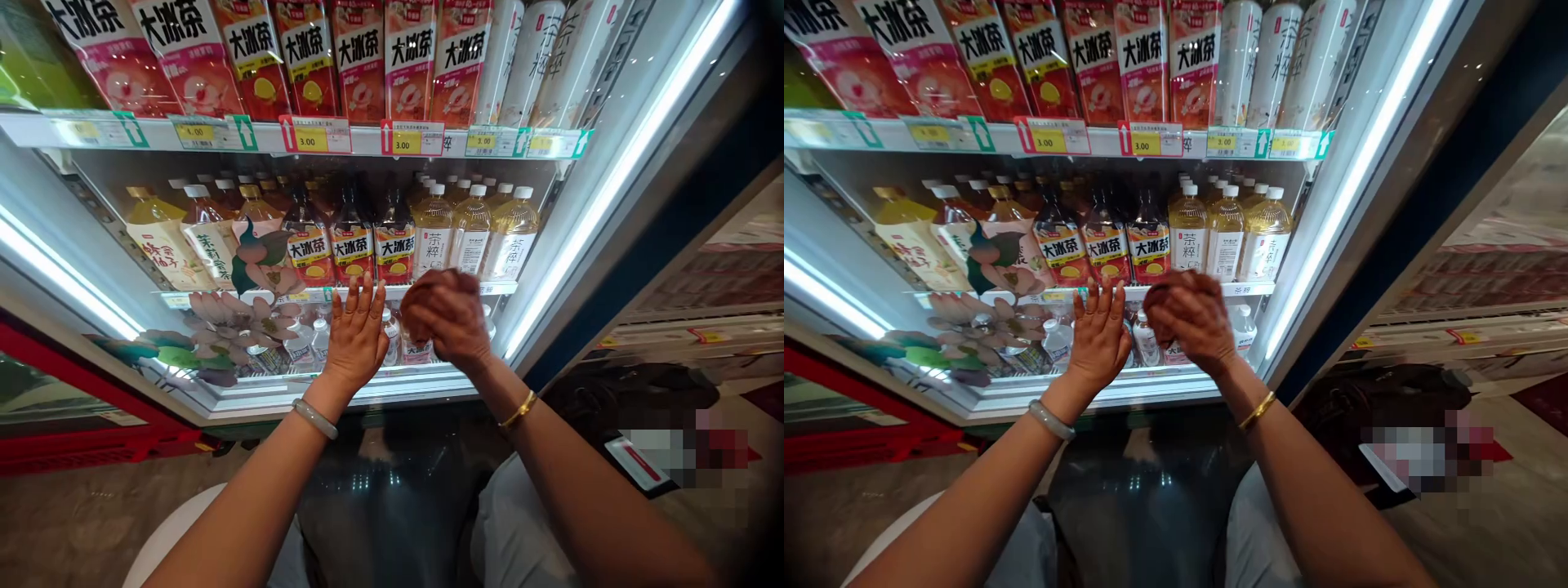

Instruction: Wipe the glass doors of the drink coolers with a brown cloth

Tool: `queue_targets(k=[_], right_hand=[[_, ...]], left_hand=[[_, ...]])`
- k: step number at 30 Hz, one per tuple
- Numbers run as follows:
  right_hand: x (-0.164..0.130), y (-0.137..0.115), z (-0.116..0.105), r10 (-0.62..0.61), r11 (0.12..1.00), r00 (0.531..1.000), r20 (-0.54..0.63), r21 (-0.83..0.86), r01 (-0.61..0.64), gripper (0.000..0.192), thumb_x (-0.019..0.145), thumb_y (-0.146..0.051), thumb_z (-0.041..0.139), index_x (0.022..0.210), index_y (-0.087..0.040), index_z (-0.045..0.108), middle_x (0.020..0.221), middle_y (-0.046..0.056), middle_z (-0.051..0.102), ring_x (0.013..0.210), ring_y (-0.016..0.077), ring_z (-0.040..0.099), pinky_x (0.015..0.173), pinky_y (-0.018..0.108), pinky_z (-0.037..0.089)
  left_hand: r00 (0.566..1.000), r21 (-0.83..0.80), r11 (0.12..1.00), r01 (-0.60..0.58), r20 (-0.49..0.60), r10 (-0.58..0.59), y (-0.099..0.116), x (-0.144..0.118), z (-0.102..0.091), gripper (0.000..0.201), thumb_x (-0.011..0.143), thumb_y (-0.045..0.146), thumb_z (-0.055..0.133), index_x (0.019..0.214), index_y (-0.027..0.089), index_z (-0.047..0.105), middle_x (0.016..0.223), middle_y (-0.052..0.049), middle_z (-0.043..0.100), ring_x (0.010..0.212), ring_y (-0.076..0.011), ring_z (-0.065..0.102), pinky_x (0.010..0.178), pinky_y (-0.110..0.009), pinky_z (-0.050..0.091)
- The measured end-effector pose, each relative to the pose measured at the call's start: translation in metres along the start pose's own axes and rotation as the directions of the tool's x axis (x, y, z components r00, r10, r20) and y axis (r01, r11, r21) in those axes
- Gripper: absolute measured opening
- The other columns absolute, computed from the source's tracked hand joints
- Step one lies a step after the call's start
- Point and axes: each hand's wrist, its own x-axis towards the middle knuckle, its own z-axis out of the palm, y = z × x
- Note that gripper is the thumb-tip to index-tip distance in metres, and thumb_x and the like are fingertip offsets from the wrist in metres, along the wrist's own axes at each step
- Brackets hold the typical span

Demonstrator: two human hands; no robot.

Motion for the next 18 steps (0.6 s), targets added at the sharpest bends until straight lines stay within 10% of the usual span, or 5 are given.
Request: queue_targets(k=[5, 12, 18], right_hand=[[0.016, 0.006, -0.003, 0.303, 0.947, 0.939, -0.164, -0.058, -0.316, 0.049, 0.089, -0.02, 0.062, 0.136, -0.031, 0.064, 0.159, 0.01, 0.036, 0.153, 0.0387, 0.035, 0.119, 0.068, 0.041], [-0.002, -0.027, 0.017, -0.118, 0.993, 0.991, 0.065, -0.012, 0.119, 0.033, 0.094, -0.02, 0.064, 0.121, -0.038, 0.071, 0.133, 0.0, 0.065, 0.147, 0.0248, 0.047, 0.127, 0.053, 0.04], [0.039, -0.013, 0.003, 0.316, 0.936, 0.938, 0.142, -0.211, -0.283, 0.045, 0.096, -0.02, 0.063, 0.138, -0.034, 0.065, 0.159, 0.002, 0.047, 0.164, 0.0307, 0.018, 0.132, 0.057, 0.03]], left_hand=[[0.999, -0.018, 1.0, 0.01, 0.034, -0.009, 0.005, -0.006, 0.008, 0.097, 0.086, 0.01, 0.055, 0.169, 0.021, 0.005, 0.174, -0.011, 0.008, 0.162, -0.0267, -0.005, 0.134, -0.055, -0.004], [0.999, -0.073, 0.997, -0.013, 0.03, 0.015, 0.01, -0.012, 0.019, 0.093, 0.094, 0.025, 0.059, 0.169, 0.017, 0.005, 0.174, -0.015, 0.003, 0.162, -0.0267, -0.008, 0.133, -0.055, -0.006], [0.999, -0.158, 0.987, 0.015, 0.031, -0.01, 0.004, -0.005, 0.022, 0.092, 0.089, 0.018, 0.055, 0.169, 0.02, 0.01, 0.175, -0.009, -0.003, 0.162, -0.0294, -0.013, 0.131, -0.059, -0.013]])
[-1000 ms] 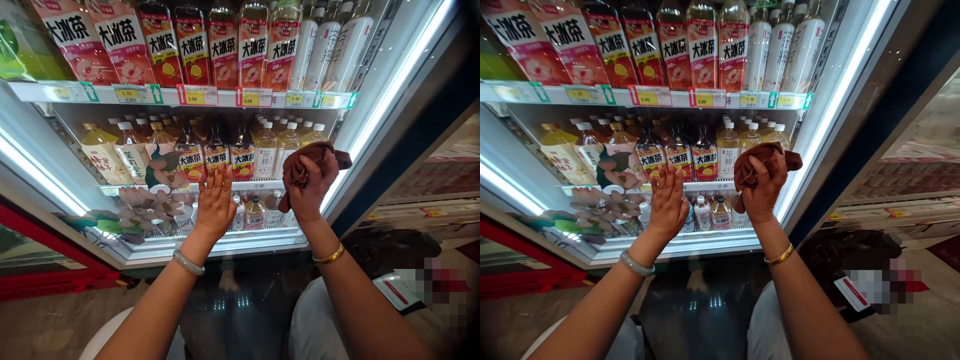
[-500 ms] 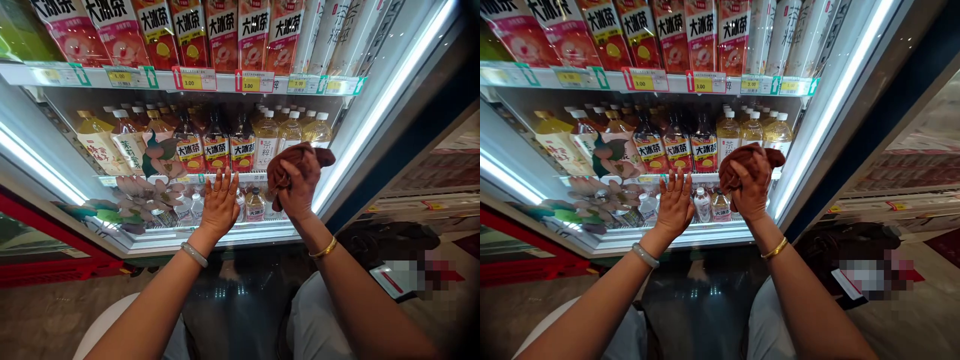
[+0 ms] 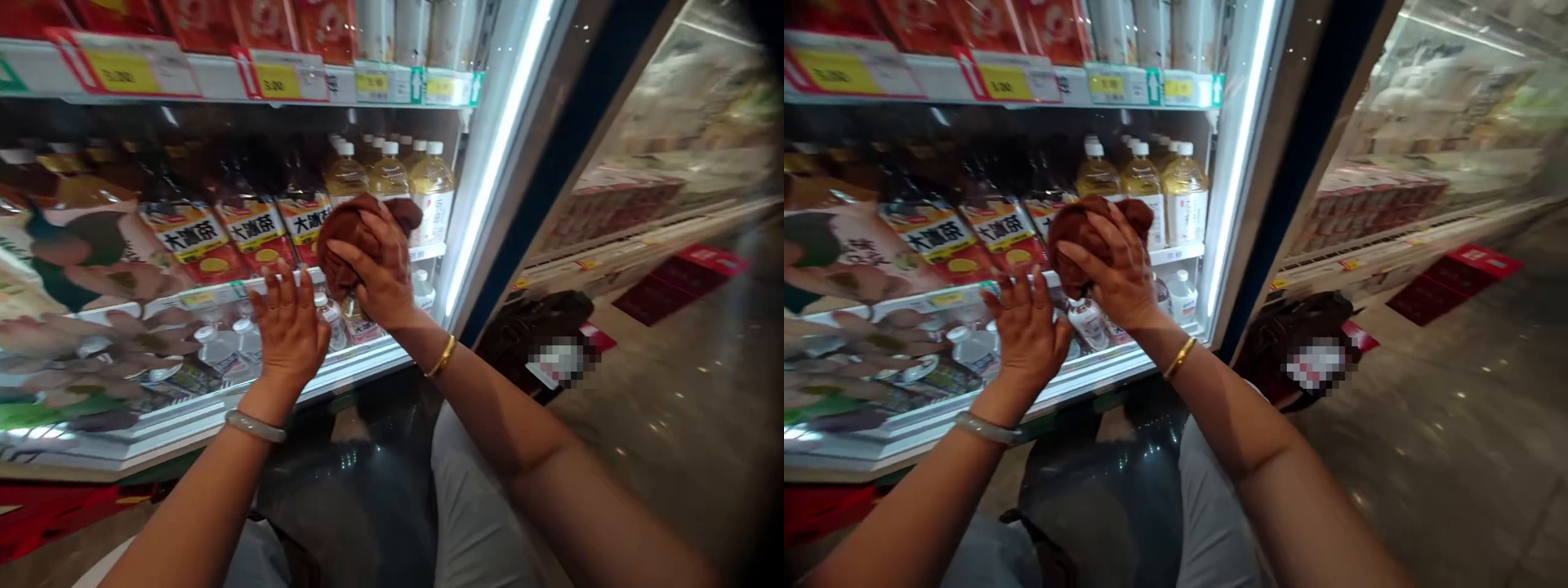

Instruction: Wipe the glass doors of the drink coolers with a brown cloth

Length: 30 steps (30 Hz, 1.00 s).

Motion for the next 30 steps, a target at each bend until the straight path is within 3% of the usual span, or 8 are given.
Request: queue_targets(k=[3, 8, 12, 15, 20, 24, 26, 30], right_hand=[[0.002, -0.021, 0.002, -0.009, 1.0, 0.99, 0.141, -0.015, 0.011, 0.049, 0.097, -0.024, 0.064, 0.145, -0.037, 0.059, 0.163, -0.001, 0.046, 0.164, 0.0301, 0.017, 0.134, 0.056, 0.024], [-0.019, -0.009, 0.003, -0.3, 0.951, 0.929, 0.215, 0.139, 0.275, 0.037, 0.109, -0.032, 0.04, 0.134, -0.04, 0.066, 0.15, -0.014, 0.06, 0.154, 0.0165, 0.041, 0.135, 0.045, 0.018], [-0.004, 0.017, -0.013, -0.029, 0.999, 0.992, 0.119, 0.029, 0.025, 0.031, 0.105, -0.025, 0.054, 0.131, -0.032, 0.069, 0.155, -0.006, 0.057, 0.159, 0.0171, 0.03, 0.134, 0.044, 0.026], [0.013, 0.007, -0.016, 0.16, 0.985, 0.984, 0.081, -0.08, -0.153, 0.04, 0.101, -0.018, 0.059, 0.14, -0.027, 0.063, 0.162, -0.001, 0.049, 0.164, 0.0251, 0.014, 0.133, 0.053, 0.026], [-0.003, -0.026, 0.003, -0.221, 0.973, 0.962, 0.163, 0.102, 0.206, 0.044, 0.108, -0.026, 0.03, 0.134, -0.031, 0.065, 0.153, -0.012, 0.058, 0.155, 0.0208, 0.035, 0.131, 0.046, 0.023], [-0.021, -0.012, 0.004, -0.341, 0.928, 0.934, 0.106, 0.197, 0.316, 0.034, 0.107, -0.027, 0.048, 0.13, -0.043, 0.068, 0.144, -0.013, 0.066, 0.146, 0.0124, 0.051, 0.133, 0.045, 0.026], [-0.015, 0.003, 0.001, -0.284, 0.94, 0.959, 0.022, 0.202, 0.274, 0.028, 0.105, -0.032, 0.055, 0.123, -0.043, 0.072, 0.141, -0.009, 0.067, 0.138, 0.0128, 0.058, 0.132, 0.044, 0.034], [0.007, 0.01, 0.001, 0.106, 0.979, 0.975, -0.193, 0.192, -0.068, 0.034, 0.099, -0.026, 0.06, 0.13, -0.034, 0.069, 0.155, 0.003, 0.048, 0.157, 0.03, 0.033, 0.128, 0.06, 0.037]], left_hand=[[1.0, -0.026, 0.999, 0.021, -0.007, -0.022, -0.006, 0.003, -0.001, 0.099, 0.088, 0.023, 0.059, 0.169, 0.017, 0.002, 0.176, -0.008, -0.008, 0.163, -0.0352, -0.009, 0.131, -0.061, -0.014], [0.99, -0.057, 0.988, 0.141, 0.013, -0.14, -0.006, 0.006, -0.011, 0.094, 0.095, 0.048, 0.053, 0.169, 0.016, 0.005, 0.176, 0.001, -0.011, 0.162, -0.0413, -0.006, 0.132, -0.059, -0.015], [0.985, -0.035, 0.985, 0.17, 0.035, -0.169, 0.003, 0.012, -0.019, 0.091, 0.095, 0.052, 0.048, 0.169, 0.017, 0.008, 0.174, 0.006, -0.014, 0.161, -0.0398, -0.009, 0.132, -0.053, -0.018], [0.989, -0.023, 0.989, 0.144, 0.043, -0.143, 0.003, 0.015, -0.02, 0.091, 0.094, 0.046, 0.05, 0.169, 0.023, 0.003, 0.173, 0.01, -0.018, 0.162, -0.0394, -0.008, 0.132, -0.053, -0.017], [0.991, 0.05, 0.99, 0.135, -0.023, -0.134, -0.017, 0.013, -0.017, 0.09, 0.098, 0.047, 0.049, 0.169, 0.02, 0.001, 0.174, 0.004, -0.016, 0.161, -0.0433, -0.008, 0.131, -0.062, -0.015], [0.99, 0.031, 0.989, 0.141, 0.019, -0.142, -0.02, 0.006, -0.015, 0.09, 0.094, 0.04, 0.057, 0.169, 0.016, 0.013, 0.175, -0.004, -0.012, 0.161, -0.0408, -0.008, 0.131, -0.06, -0.015], [0.99, 0.044, 0.989, 0.138, -0.002, -0.138, -0.015, 0.005, -0.014, 0.093, 0.09, 0.026, 0.058, 0.169, 0.016, 0.011, 0.175, -0.012, -0.009, 0.162, -0.0347, -0.01, 0.13, -0.062, -0.013], [0.992, 0.111, 0.986, 0.121, -0.031, -0.119, -0.007, 0.009, -0.013, 0.098, 0.085, 0.017, 0.057, 0.169, 0.018, 0.006, 0.175, -0.013, -0.005, 0.163, -0.0304, -0.011, 0.131, -0.062, -0.01]])
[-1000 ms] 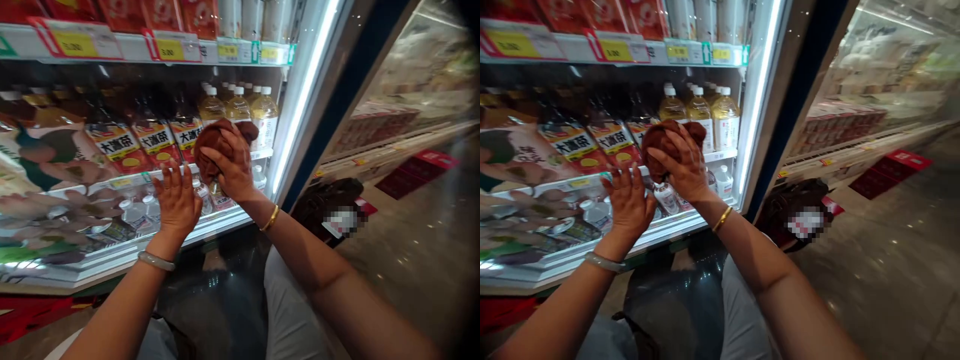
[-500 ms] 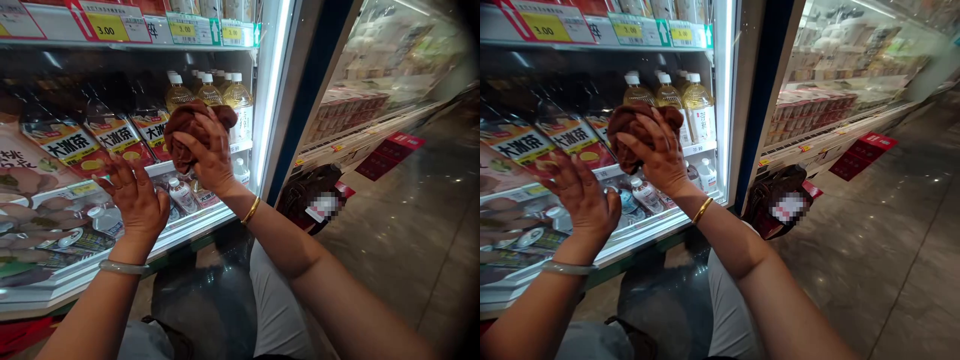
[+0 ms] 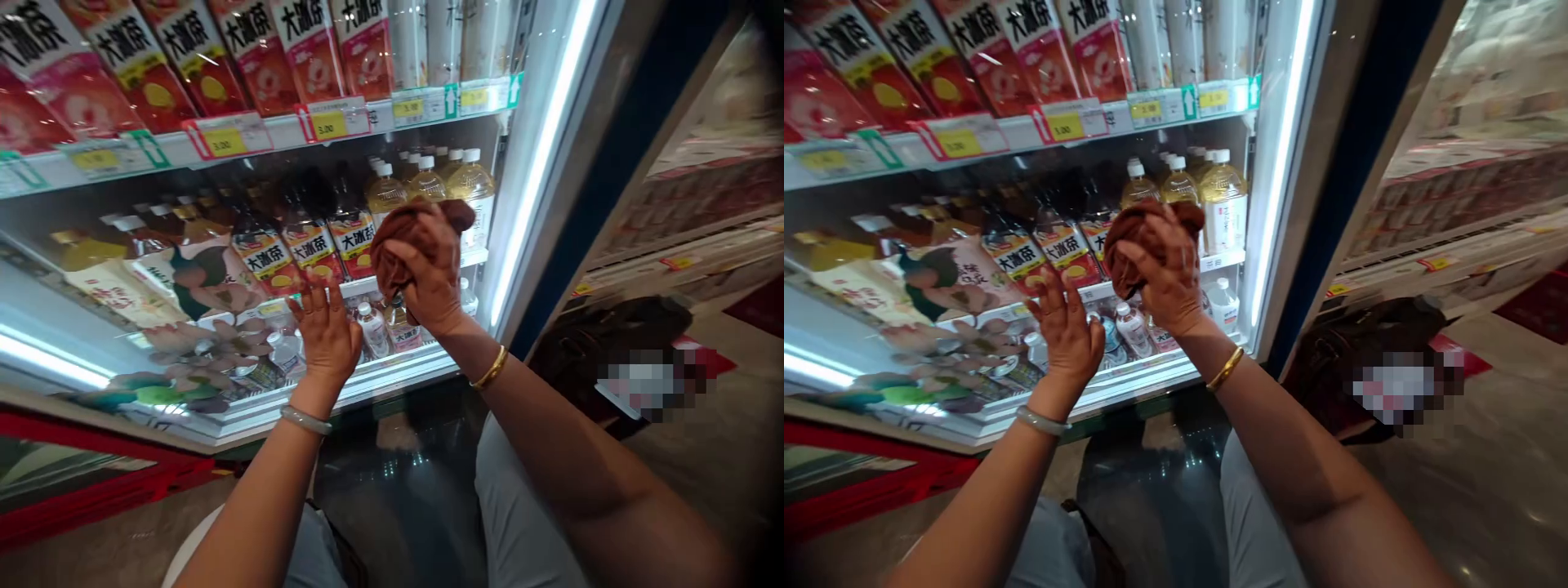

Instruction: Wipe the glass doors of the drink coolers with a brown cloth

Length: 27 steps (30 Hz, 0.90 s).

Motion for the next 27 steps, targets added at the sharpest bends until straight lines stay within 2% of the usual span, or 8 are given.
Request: queue_targets(k=[2, 6, 9, 12, 16, 19, 23, 27], right_hand=[[0.0, -0.012, 0.007, 0.015, 1.0, 0.999, -0.038, -0.02, -0.015, 0.04, 0.097, -0.022, 0.059, 0.135, -0.035, 0.065, 0.157, 0.003, 0.044, 0.161, 0.0328, 0.024, 0.127, 0.065, 0.036], [-0.022, -0.035, 0.022, -0.334, 0.943, 0.938, 0.091, 0.026, 0.333, 0.033, 0.101, -0.027, 0.056, 0.129, -0.041, 0.067, 0.146, -0.003, 0.058, 0.156, 0.0246, 0.034, 0.127, 0.055, 0.04], [-0.027, -0.029, 0.021, -0.443, 0.896, 0.89, 0.109, 0.078, 0.437, 0.023, 0.102, -0.029, 0.057, 0.115, -0.04, 0.072, 0.136, -0.006, 0.065, 0.148, 0.0203, 0.044, 0.13, 0.054, 0.036], [-0.006, -0.013, 0.009, -0.348, 0.932, 0.938, -0.011, 0.105, 0.347, 0.016, 0.101, -0.028, 0.06, 0.103, -0.035, 0.075, 0.136, -0.004, 0.064, 0.145, 0.0218, 0.048, 0.126, 0.055, 0.04], [0.02, -0.01, 0.004, -0.005, 0.998, 0.994, -0.106, 0.066, 0.012, 0.022, 0.1, -0.025, 0.056, 0.113, -0.027, 0.074, 0.153, 0.003, 0.047, 0.158, 0.0337, 0.029, 0.123, 0.068, 0.037], [0.008, -0.025, 0.015, -0.15, 0.985, 0.985, -0.086, 0.077, 0.156, 0.025, 0.1, -0.024, 0.057, 0.117, -0.032, 0.073, 0.149, 0.001, 0.051, 0.159, 0.0303, 0.027, 0.125, 0.063, 0.037], [-0.016, -0.029, 0.021, -0.461, 0.883, 0.887, 0.013, 0.105, 0.457, 0.021, 0.1, -0.027, 0.062, 0.112, -0.039, 0.074, 0.134, -0.005, 0.067, 0.136, 0.0203, 0.053, 0.129, 0.053, 0.036], [0.002, -0.009, 0.004, -0.332, 0.932, 0.939, -0.089, 0.121, 0.341, 0.015, 0.096, -0.029, 0.068, 0.107, -0.033, 0.076, 0.134, 0.0, 0.065, 0.13, 0.0234, 0.057, 0.121, 0.055, 0.047]], left_hand=[[1.0, 0.02, 1.0, 0.0, -0.016, 0.0, 0.0, 0.002, -0.002, 0.097, 0.087, 0.017, 0.056, 0.169, 0.019, 0.005, 0.176, -0.013, -0.004, 0.163, -0.0288, -0.01, 0.131, -0.06, -0.009], [0.999, 0.027, 1.0, -0.005, -0.043, 0.006, -0.006, 0.003, -0.007, 0.091, 0.093, 0.026, 0.055, 0.169, 0.017, 0.006, 0.176, -0.013, -0.003, 0.163, -0.0289, -0.009, 0.131, -0.06, -0.011], [0.999, 0.033, 0.999, -0.019, -0.027, 0.02, -0.009, 0.002, -0.009, 0.093, 0.091, 0.025, 0.056, 0.169, 0.017, 0.007, 0.175, -0.012, -0.004, 0.163, -0.0282, -0.011, 0.13, -0.059, -0.012], [0.999, 0.05, 0.999, 0.001, -0.039, 0.001, -0.006, 0.004, -0.012, 0.097, 0.085, 0.016, 0.054, 0.169, 0.017, 0.005, 0.175, -0.011, -0.008, 0.162, -0.0268, -0.015, 0.131, -0.057, -0.012], [0.999, 0.055, 0.998, 0.016, -0.037, -0.014, 0.003, 0.008, -0.013, 0.097, 0.084, 0.015, 0.055, 0.169, 0.018, 0.009, 0.175, -0.009, -0.007, 0.162, -0.0278, -0.013, 0.132, -0.057, -0.01], [0.998, 0.056, 0.998, -0.013, -0.058, 0.016, 0.006, 0.009, -0.012, 0.093, 0.086, 0.016, 0.055, 0.169, 0.017, 0.012, 0.175, -0.009, -0.007, 0.163, -0.0271, -0.01, 0.132, -0.055, -0.009], [0.998, 0.041, 0.999, 0.009, -0.07, -0.006, -0.001, 0.011, -0.013, 0.086, 0.09, 0.021, 0.054, 0.168, 0.016, 0.019, 0.175, -0.01, -0.002, 0.163, -0.0274, -0.01, 0.131, -0.056, -0.011], [0.996, 0.001, 0.999, 0.055, -0.075, -0.054, -0.005, 0.017, -0.018, 0.084, 0.09, 0.021, 0.051, 0.168, 0.017, 0.02, 0.175, -0.008, -0.002, 0.162, -0.0249, -0.014, 0.132, -0.052, -0.013]])
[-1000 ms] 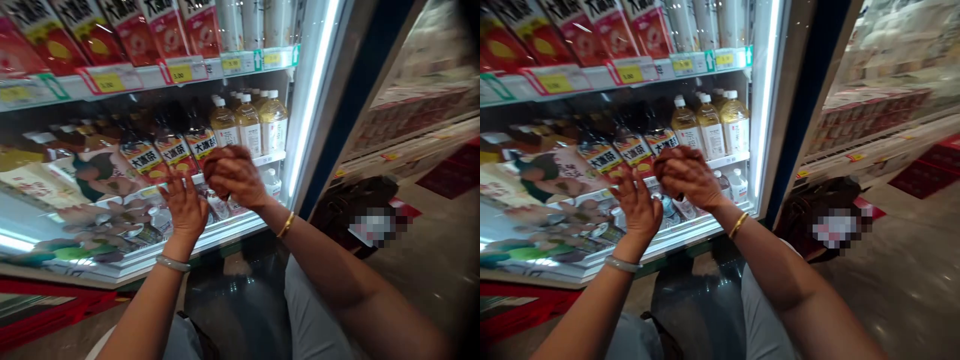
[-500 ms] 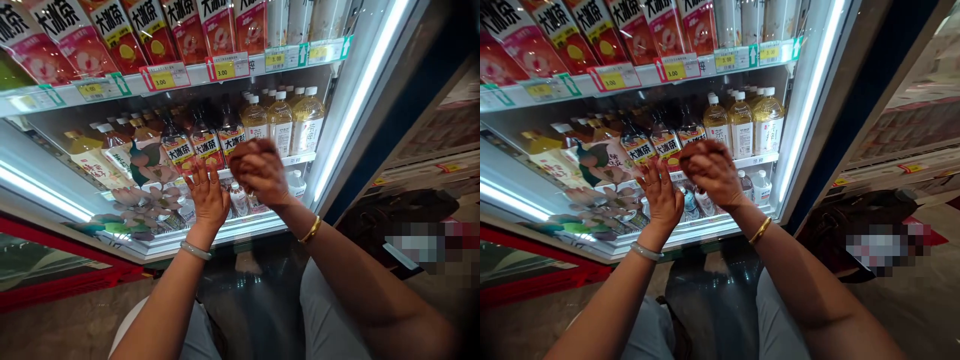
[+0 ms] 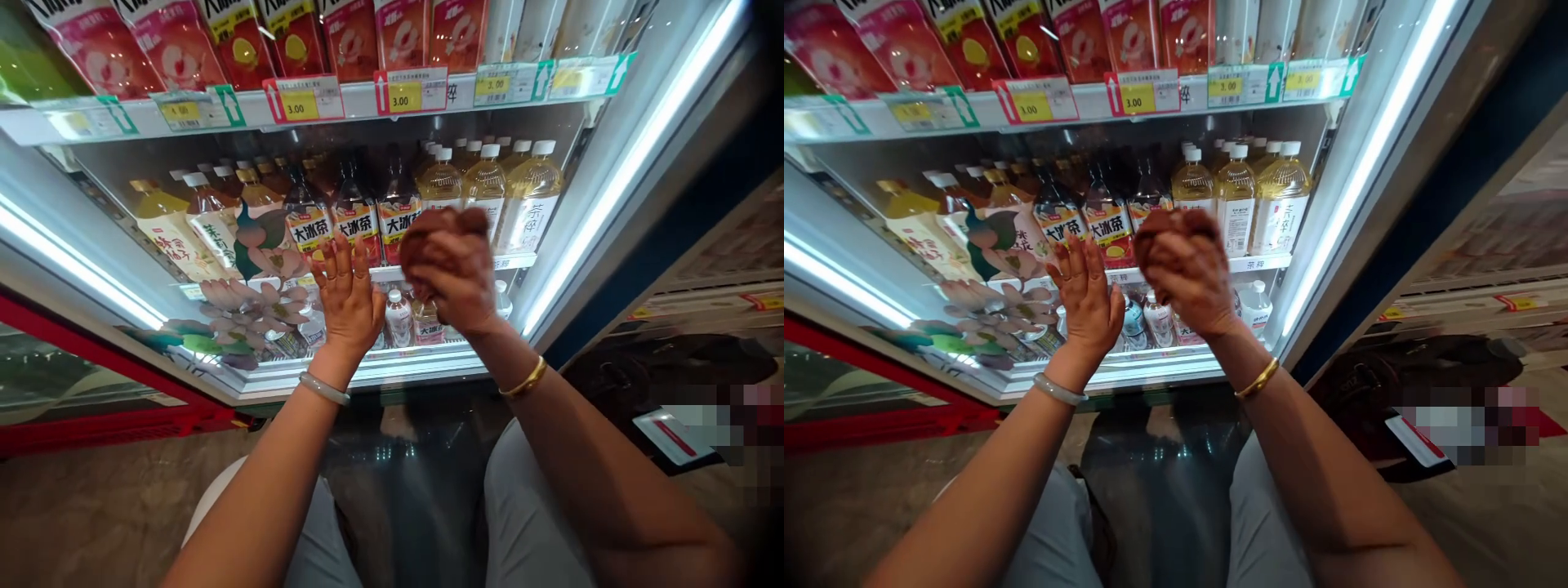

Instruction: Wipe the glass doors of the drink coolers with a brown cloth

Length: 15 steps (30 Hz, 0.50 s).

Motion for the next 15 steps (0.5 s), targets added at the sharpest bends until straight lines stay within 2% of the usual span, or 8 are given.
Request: queue_targets(k=[3, 5, 6, 8, 10, 11, 13, 15], right_hand=[[0.019, 0.008, -0.005, 0.275, 0.961, 0.954, -0.117, 0.02, -0.274, 0.021, 0.1, -0.029, 0.059, 0.111, -0.027, 0.076, 0.147, 0.006, 0.053, 0.152, 0.0327, 0.038, 0.122, 0.065, 0.039], [0.02, -0.001, 0.002, 0.318, 0.948, 0.942, -0.111, 0.03, -0.317, 0.027, 0.102, -0.026, 0.053, 0.119, -0.028, 0.073, 0.152, 0.006, 0.049, 0.157, 0.0328, 0.029, 0.125, 0.067, 0.032], [0.017, -0.008, 0.008, 0.274, 0.962, 0.957, -0.096, 0.029, -0.272, 0.028, 0.102, -0.025, 0.053, 0.121, -0.029, 0.072, 0.151, 0.005, 0.05, 0.158, 0.0314, 0.027, 0.126, 0.065, 0.033], [0.005, -0.023, 0.019, 0.082, 0.997, 0.996, -0.02, 0.012, -0.082, 0.028, 0.1, -0.024, 0.057, 0.122, -0.033, 0.071, 0.145, 0.002, 0.056, 0.155, 0.0276, 0.033, 0.126, 0.059, 0.037], [-0.006, -0.032, 0.024, -0.111, 0.994, 0.991, 0.079, 0.013, 0.11, 0.025, 0.099, -0.024, 0.061, 0.12, -0.034, 0.071, 0.137, 0.0, 0.063, 0.143, 0.024, 0.047, 0.126, 0.055, 0.04], [-0.009, -0.031, 0.024, -0.168, 0.986, 0.981, 0.099, 0.027, 0.167, 0.023, 0.099, -0.024, 0.063, 0.118, -0.033, 0.071, 0.135, 0.0, 0.065, 0.134, 0.0219, 0.054, 0.124, 0.053, 0.042], [-0.007, -0.022, 0.016, -0.154, 0.987, 0.986, 0.058, 0.049, 0.151, 0.02, 0.098, -0.024, 0.064, 0.114, -0.033, 0.073, 0.134, 0.0, 0.064, 0.121, 0.0188, 0.06, 0.117, 0.048, 0.05], [0.005, -0.006, 0.004, -0.005, 0.999, 0.999, -0.053, 0.04, 0.007, 0.02, 0.099, -0.024, 0.062, 0.113, -0.031, 0.075, 0.137, 0.005, 0.058, 0.127, 0.0205, 0.058, 0.112, 0.045, 0.053]], left_hand=[[0.999, -0.031, 0.999, 0.04, 0.004, -0.04, 0.003, 0.005, -0.002, 0.077, 0.095, 0.028, 0.05, 0.167, 0.018, 0.024, 0.176, -0.007, 0.003, 0.162, -0.0251, -0.013, 0.132, -0.053, -0.014], [0.998, -0.052, 0.997, 0.055, 0.01, -0.054, 0.004, 0.007, -0.003, 0.075, 0.097, 0.032, 0.05, 0.166, 0.018, 0.027, 0.176, -0.007, 0.006, 0.163, -0.0262, -0.012, 0.132, -0.054, -0.014], [0.998, -0.06, 0.997, 0.056, 0.011, -0.056, 0.003, 0.007, -0.003, 0.074, 0.097, 0.033, 0.049, 0.166, 0.019, 0.027, 0.177, -0.007, 0.006, 0.163, -0.0264, -0.011, 0.131, -0.054, -0.014], [0.999, -0.068, 0.997, 0.047, -0.004, -0.048, 0.0, 0.008, -0.003, 0.074, 0.098, 0.034, 0.047, 0.167, 0.021, 0.025, 0.177, -0.004, 0.004, 0.163, -0.0256, -0.012, 0.131, -0.054, -0.015], [0.998, -0.066, 0.997, 0.029, -0.045, -0.032, -0.006, 0.009, -0.005, 0.073, 0.1, 0.035, 0.042, 0.169, 0.024, 0.019, 0.177, 0.002, -0.002, 0.163, -0.0236, -0.013, 0.132, -0.053, -0.015], [0.997, -0.06, 0.998, 0.02, -0.067, -0.024, -0.008, 0.009, -0.006, 0.073, 0.101, 0.035, 0.04, 0.169, 0.026, 0.016, 0.176, 0.004, -0.005, 0.163, -0.023, -0.013, 0.133, -0.052, -0.015], [0.996, -0.046, 0.999, 0.017, -0.088, -0.021, -0.01, 0.011, -0.011, 0.073, 0.102, 0.038, 0.039, 0.169, 0.027, 0.013, 0.175, 0.008, -0.008, 0.163, -0.0231, -0.014, 0.133, -0.052, -0.016], [0.996, -0.04, 0.998, 0.048, -0.07, -0.05, -0.008, 0.013, -0.015, 0.074, 0.101, 0.039, 0.041, 0.169, 0.027, 0.014, 0.176, 0.01, -0.006, 0.163, -0.0238, -0.014, 0.132, -0.051, -0.017]])
